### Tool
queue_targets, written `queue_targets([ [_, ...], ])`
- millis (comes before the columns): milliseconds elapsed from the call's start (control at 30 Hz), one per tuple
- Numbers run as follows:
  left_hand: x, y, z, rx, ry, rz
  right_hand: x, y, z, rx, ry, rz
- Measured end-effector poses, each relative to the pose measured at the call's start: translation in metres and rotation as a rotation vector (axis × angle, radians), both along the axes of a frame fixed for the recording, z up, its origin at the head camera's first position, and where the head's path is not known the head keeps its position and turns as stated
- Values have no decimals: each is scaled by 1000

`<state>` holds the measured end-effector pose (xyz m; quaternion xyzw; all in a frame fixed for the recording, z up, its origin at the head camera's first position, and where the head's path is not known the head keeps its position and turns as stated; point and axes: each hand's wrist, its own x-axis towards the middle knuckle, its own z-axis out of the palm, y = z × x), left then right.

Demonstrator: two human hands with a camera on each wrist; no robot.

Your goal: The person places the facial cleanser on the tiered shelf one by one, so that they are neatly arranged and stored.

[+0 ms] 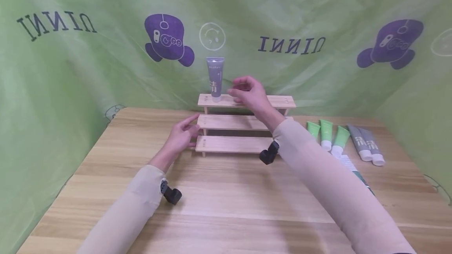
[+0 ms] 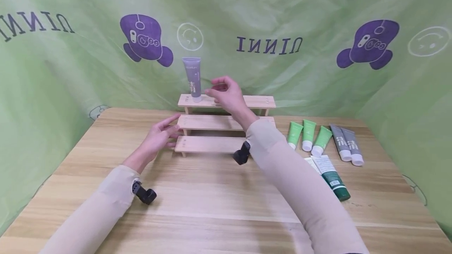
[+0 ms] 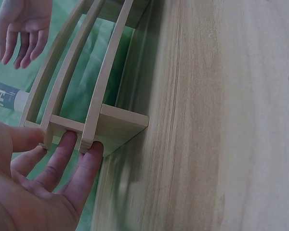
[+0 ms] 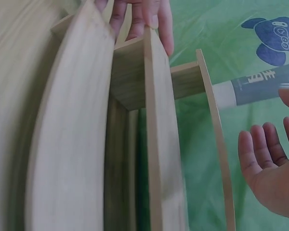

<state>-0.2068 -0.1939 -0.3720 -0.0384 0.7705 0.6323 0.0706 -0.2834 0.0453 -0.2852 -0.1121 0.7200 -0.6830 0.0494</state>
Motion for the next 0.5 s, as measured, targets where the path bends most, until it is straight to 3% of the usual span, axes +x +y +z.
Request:
queue_targets([
  [200,-1,0,0,-3,7,-12,16,31,-7,-48,-13,15],
  [500,0,1,0,2,-11,-22,54,79,-17,-53,-53,29],
])
